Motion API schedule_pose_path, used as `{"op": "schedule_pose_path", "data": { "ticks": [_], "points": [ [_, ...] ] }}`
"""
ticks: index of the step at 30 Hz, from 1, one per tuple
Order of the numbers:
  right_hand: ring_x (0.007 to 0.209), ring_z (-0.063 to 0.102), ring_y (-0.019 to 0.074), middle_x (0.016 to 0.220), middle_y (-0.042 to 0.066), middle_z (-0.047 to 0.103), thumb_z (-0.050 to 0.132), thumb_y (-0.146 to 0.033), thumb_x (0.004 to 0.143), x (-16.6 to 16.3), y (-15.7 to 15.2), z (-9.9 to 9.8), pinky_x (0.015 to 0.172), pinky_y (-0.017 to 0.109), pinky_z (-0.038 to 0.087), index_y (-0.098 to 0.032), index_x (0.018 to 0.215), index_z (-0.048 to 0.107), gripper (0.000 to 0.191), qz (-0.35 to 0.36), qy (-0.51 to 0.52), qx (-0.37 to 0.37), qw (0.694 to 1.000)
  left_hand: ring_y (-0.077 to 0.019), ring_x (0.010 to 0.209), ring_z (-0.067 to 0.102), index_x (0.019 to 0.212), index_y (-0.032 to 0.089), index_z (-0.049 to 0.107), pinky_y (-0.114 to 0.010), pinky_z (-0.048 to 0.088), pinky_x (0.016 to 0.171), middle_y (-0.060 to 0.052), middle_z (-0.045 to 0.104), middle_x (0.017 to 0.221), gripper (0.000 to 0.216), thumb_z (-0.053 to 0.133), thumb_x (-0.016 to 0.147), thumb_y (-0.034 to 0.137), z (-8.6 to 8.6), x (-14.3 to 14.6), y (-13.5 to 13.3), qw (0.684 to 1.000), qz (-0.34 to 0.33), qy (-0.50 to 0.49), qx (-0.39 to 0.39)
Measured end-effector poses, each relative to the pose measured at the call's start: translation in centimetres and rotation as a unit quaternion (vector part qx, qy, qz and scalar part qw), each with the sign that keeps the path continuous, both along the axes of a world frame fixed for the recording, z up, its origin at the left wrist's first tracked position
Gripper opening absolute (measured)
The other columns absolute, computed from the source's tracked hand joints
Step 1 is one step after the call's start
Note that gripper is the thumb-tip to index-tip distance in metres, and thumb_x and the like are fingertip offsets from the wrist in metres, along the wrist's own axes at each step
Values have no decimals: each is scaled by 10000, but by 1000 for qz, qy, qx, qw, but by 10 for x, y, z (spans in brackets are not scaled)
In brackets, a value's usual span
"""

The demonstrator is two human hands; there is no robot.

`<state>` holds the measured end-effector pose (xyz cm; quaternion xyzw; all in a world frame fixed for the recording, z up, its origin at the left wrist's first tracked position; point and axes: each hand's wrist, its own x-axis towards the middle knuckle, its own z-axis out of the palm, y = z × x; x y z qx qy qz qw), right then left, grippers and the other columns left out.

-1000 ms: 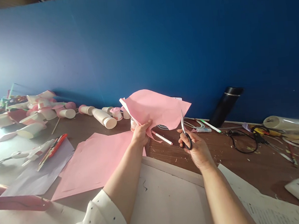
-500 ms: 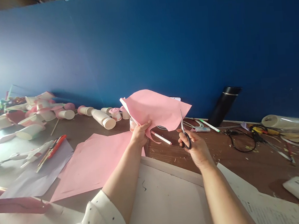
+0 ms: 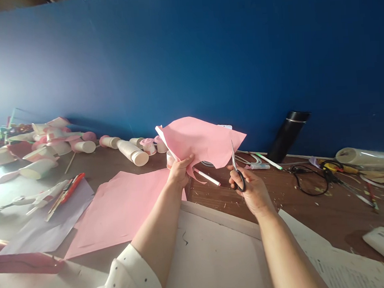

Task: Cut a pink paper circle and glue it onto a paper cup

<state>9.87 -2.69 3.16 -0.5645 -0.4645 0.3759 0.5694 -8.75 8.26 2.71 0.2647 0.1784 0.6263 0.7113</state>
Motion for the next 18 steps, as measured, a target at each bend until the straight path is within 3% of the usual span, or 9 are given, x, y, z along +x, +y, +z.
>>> {"op": "schedule_pose_path", "data": {
  "ticks": [18],
  "points": [
    [638,466,140,729,18,549,671,-548,751,-1,-2,3,469,209,306,-244,1072,692,443,4,-19,7,1000,-277,995,675,992,155,659,-463,495,983,-78,724,916,454,841,577,173,1,-2,0,1000,15,13,4]
  ]
}}
